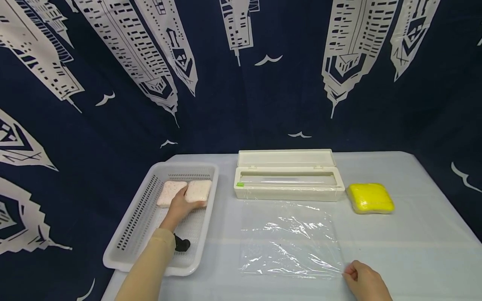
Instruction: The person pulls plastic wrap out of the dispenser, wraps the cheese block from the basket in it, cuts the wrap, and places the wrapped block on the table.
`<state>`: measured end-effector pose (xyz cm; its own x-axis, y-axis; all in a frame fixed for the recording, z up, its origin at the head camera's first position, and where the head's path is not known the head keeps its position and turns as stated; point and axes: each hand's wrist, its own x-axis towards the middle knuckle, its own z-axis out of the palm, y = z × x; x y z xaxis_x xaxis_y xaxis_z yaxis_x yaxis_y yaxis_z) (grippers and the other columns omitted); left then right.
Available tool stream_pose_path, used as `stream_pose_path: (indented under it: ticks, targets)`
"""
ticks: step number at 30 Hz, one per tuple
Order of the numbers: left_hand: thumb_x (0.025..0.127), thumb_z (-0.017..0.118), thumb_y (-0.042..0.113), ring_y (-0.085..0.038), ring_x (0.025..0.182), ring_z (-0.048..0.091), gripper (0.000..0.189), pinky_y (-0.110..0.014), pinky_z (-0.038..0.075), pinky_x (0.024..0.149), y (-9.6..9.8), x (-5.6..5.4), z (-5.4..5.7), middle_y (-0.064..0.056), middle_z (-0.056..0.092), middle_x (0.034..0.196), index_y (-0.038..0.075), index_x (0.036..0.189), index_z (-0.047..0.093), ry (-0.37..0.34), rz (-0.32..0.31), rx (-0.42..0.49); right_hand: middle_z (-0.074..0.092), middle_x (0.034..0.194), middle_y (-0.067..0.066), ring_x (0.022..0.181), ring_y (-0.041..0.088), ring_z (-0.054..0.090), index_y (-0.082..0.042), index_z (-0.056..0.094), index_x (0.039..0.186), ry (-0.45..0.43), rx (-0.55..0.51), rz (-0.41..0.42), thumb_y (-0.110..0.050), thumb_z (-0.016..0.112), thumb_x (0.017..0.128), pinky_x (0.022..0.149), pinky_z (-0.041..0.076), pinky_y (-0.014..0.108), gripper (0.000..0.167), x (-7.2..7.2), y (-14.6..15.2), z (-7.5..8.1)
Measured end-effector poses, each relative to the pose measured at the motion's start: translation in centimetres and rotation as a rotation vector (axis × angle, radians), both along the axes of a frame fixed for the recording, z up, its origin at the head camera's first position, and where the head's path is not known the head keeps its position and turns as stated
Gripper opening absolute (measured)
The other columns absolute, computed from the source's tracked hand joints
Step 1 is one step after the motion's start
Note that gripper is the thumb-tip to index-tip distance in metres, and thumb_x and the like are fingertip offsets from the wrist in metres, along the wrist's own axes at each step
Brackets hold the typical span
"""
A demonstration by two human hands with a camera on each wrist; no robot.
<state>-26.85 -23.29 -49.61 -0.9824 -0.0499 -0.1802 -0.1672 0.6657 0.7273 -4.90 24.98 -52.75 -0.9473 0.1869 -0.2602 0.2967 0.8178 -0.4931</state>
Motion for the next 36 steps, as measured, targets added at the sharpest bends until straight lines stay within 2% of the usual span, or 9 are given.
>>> stream_pose_path:
  ticks: [6,13,16,19,24,27,30,33,36]
  targets:
    - [0.081,0.081,0.034,-0.041,0.137,0.039,0.099,-0.055,0.034,0.113,-0.2,0.2,1.7,-0.025,0.034,0.154,0.000,0.154,0.023,0.074,0.053,0.029,0.055,0.070,-0.001,0.065,0.015,0.049,-0.001,0.061,0.081,0.008,-0.013,0.008,-0.008,0.067,0.085,0.060,0.040,0.030,0.010,-0.1,0.0,0.2]
    - [0.081,0.081,0.025,-0.039,0.137,0.039,0.096,-0.051,0.033,0.114,0.2,0.9,5.7,-0.025,0.035,0.153,0.000,0.153,0.024,0.235,0.148,0.043,0.057,0.072,0.000,0.066,0.015,0.051,0.000,0.060,0.086,0.000,-0.045,-0.018,-0.010,0.068,0.085,0.061,0.041,0.030,0.014,0.0,0.2,0.3]
    - [0.079,0.083,0.023,-0.038,0.139,0.038,0.096,-0.050,0.033,0.115,0.8,1.5,7.5,-0.024,0.034,0.154,0.000,0.153,0.025,0.308,0.145,0.049,0.058,0.073,0.001,0.066,0.016,0.052,0.002,0.058,0.089,0.005,-0.053,-0.038,-0.011,0.068,0.085,0.061,0.041,0.030,0.017,0.1,0.2,0.3]
    - [0.077,0.085,0.022,-0.037,0.137,0.040,0.097,-0.050,0.035,0.112,2.0,2.6,9.3,-0.023,0.037,0.153,0.002,0.153,0.027,0.366,0.127,0.058,0.058,0.075,0.002,0.067,0.016,0.052,0.002,0.058,0.090,0.009,-0.055,-0.054,-0.013,0.068,0.085,0.062,0.041,0.031,0.019,0.1,0.3,0.3]
    - [0.072,0.088,0.023,-0.034,0.131,0.045,0.099,-0.049,0.040,0.106,4.8,4.8,11.4,-0.019,0.042,0.149,0.005,0.152,0.032,0.430,0.087,0.094,0.059,0.077,0.004,0.069,0.018,0.054,0.004,0.057,0.092,-0.009,-0.059,-0.065,-0.015,0.068,0.085,0.062,0.041,0.031,0.022,0.2,0.3,0.5]
    - [0.071,0.089,0.021,-0.031,0.132,0.045,0.100,-0.048,0.040,0.106,6.7,6.0,11.9,-0.017,0.042,0.149,0.006,0.152,0.032,0.443,0.044,0.139,0.060,0.077,0.004,0.070,0.018,0.054,0.004,0.058,0.092,-0.026,-0.056,-0.065,-0.016,0.068,0.086,0.063,0.042,0.031,0.022,0.1,0.3,0.6]
    - [0.069,0.090,0.019,-0.030,0.133,0.046,0.101,-0.048,0.040,0.108,8.8,7.2,11.9,-0.014,0.044,0.149,0.006,0.152,0.033,0.450,-0.008,0.177,0.060,0.077,0.004,0.070,0.019,0.055,0.003,0.059,0.091,-0.039,-0.055,-0.065,-0.016,0.068,0.087,0.063,0.042,0.032,0.022,0.1,0.3,0.5]
    - [0.067,0.092,0.022,-0.031,0.133,0.047,0.100,-0.049,0.040,0.109,11.1,8.3,11.4,-0.015,0.046,0.148,0.007,0.150,0.038,0.462,-0.053,0.169,0.061,0.076,0.003,0.070,0.019,0.055,0.003,0.059,0.091,-0.040,-0.054,-0.060,-0.016,0.068,0.087,0.063,0.042,0.032,0.021,0.2,0.4,0.5]
    - [0.065,0.092,0.026,-0.033,0.130,0.050,0.099,-0.050,0.042,0.108,13.3,9.3,10.4,-0.017,0.049,0.144,0.005,0.148,0.040,0.476,-0.086,0.146,0.061,0.076,0.002,0.070,0.019,0.055,0.002,0.059,0.091,-0.037,-0.054,-0.062,-0.016,0.068,0.087,0.063,0.042,0.031,0.021,0.1,0.4,0.4]
